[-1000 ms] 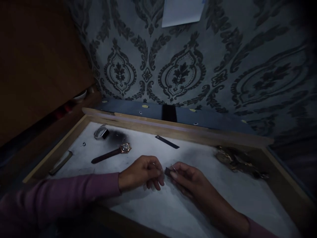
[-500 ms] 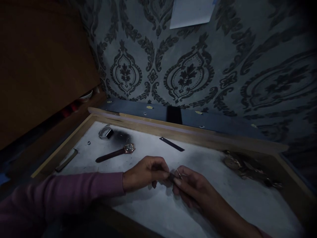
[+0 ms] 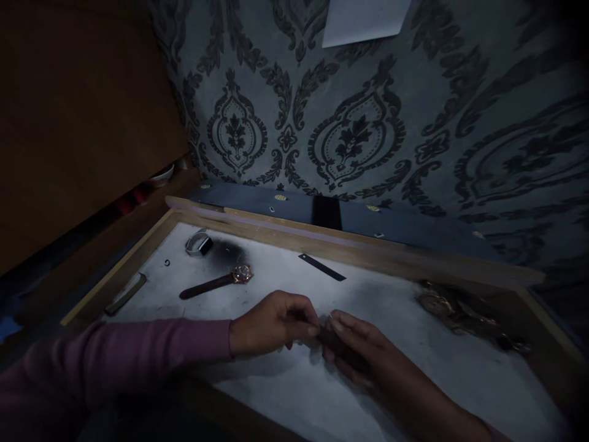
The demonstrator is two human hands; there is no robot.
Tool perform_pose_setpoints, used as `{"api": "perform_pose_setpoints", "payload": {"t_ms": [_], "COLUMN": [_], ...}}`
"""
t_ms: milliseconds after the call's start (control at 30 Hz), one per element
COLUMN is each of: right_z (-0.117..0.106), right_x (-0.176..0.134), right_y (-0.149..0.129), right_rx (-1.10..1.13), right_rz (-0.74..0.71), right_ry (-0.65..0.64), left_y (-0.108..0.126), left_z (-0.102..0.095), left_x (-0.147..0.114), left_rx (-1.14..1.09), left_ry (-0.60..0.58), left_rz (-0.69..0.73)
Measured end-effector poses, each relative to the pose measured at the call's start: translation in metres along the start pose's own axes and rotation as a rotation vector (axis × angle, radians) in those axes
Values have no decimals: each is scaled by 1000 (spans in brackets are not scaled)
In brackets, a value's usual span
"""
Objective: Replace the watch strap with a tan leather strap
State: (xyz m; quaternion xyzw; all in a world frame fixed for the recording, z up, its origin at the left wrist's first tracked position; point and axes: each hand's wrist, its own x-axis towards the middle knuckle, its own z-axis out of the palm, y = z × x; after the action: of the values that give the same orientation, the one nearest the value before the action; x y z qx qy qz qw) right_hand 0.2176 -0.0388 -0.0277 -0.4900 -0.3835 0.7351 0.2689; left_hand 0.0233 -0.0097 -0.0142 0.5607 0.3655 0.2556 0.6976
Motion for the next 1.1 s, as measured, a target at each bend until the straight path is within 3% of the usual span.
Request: {"api": "perform_pose_setpoints", "payload": {"t_ms": [233,400,600,1100], "right_z": [0,3,2,3], "right_x": [0,-4,-7,-6], "right_y": [-2,-10,-10,-5], "right_rx": [59,82,79,-96], "right_rz": [14,-20,-107,-257], "right_ry": [-6,16,17,38], "left_y": [6,9,2,-1], "left_z": [1,1,2,3], "left_x": [-2,-3,-2,0], "left_rx": [54,125,6,-74], "left_ry": [9,112,-8,-10], "left_rz": [23,96,-82,-114]}}
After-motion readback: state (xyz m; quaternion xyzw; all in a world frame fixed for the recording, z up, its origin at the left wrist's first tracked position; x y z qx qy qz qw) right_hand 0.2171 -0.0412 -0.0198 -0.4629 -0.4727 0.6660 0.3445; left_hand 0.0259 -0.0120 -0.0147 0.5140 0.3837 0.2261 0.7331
